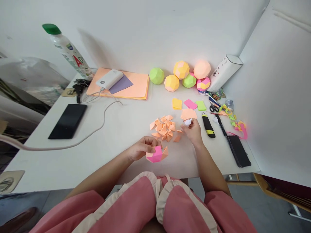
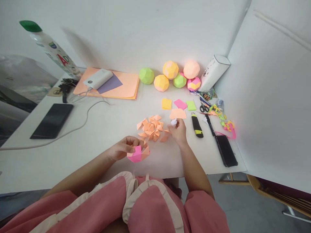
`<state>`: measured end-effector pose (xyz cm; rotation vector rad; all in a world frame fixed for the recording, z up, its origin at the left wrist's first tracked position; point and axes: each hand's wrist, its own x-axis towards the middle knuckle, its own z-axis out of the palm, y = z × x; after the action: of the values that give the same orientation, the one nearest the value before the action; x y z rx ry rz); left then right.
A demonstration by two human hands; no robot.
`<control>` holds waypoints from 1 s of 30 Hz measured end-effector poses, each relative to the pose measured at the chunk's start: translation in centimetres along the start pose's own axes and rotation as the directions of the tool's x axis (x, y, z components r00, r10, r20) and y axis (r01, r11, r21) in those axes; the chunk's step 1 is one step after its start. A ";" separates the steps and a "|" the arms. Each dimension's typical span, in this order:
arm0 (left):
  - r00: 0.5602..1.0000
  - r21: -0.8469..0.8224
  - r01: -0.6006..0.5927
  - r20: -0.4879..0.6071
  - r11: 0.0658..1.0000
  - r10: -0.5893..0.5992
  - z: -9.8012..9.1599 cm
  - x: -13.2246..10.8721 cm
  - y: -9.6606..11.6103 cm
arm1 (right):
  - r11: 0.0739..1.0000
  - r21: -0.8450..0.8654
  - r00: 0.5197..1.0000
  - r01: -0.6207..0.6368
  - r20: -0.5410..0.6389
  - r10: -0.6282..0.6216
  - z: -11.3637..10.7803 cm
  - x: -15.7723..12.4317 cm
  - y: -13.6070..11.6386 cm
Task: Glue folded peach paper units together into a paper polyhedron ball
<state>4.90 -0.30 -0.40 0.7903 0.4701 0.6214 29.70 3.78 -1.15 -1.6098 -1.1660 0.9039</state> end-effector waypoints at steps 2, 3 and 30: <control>1.000 0.000 0.002 0.012 1.000 -0.002 0.0 0.0 0.0 | 0.998 -0.053 0.999 0.023 -0.030 -0.025 0.0 0.1 0.1; 1.000 0.000 0.003 0.017 1.000 -0.003 -0.1 0.0 0.0 | 0.997 -0.069 0.998 0.045 -0.046 -0.048 0.1 0.1 0.1; 0.997 0.149 0.012 0.068 0.989 -0.022 0.0 -0.2 0.1 | 0.388 -0.541 0.632 0.746 0.395 -0.667 -0.5 -2.5 -1.6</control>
<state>4.69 -0.37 -0.26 0.9450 0.4628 0.5457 29.03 1.41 0.61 -1.2998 -2.2191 -0.0585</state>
